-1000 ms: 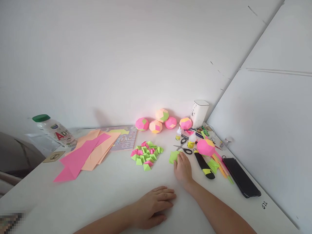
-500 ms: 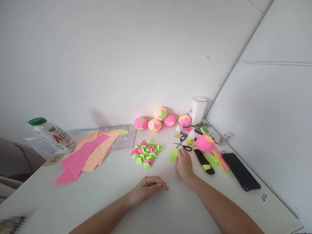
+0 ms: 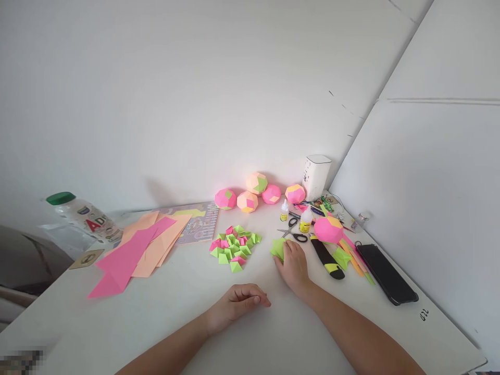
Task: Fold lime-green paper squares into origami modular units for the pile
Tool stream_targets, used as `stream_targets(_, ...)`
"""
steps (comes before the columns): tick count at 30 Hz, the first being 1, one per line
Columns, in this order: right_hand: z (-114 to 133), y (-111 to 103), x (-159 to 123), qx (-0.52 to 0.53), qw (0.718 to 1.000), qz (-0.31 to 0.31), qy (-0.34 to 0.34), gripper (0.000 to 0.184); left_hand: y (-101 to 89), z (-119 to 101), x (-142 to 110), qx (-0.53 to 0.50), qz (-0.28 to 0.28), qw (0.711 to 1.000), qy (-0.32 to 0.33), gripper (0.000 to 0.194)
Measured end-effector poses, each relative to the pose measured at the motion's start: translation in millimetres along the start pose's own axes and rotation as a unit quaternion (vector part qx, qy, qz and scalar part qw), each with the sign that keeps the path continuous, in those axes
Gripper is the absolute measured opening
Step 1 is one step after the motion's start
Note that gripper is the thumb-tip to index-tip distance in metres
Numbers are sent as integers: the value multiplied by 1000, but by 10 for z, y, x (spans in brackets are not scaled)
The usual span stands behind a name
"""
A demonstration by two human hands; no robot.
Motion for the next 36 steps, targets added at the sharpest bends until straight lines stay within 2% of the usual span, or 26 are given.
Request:
stream_targets(5, -19, -2, 7, 7, 1000, 1, 1, 41, 6, -6, -4, 7, 1, 1000, -3, 26)
stream_targets(15, -88, 39, 10, 44, 999, 8, 22, 31, 2, -19, -4, 13, -2, 1000, -8, 28)
stream_targets(23, -53, 30, 30, 23, 999, 20, 21, 28, 20, -38, -4, 0, 3, 1000, -3, 27)
stream_targets(29, 17, 31, 8, -17, 1000, 12, 6, 36, 24, -45, -5, 8, 6, 1000, 6, 27)
stream_targets(36, 113, 22, -5, -32, 999, 30, -32, 25, 11, -19, -4, 5, 0, 1000, 0, 27)
Point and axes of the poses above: each hand's wrist, its own x-axis towards the middle knuckle, its own y-axis out of the palm, z = x × y, the point moved 9 cm from there along x, towards the middle knuckle, and after that the axes turned 8 degrees about x, right-handed, at the moved point
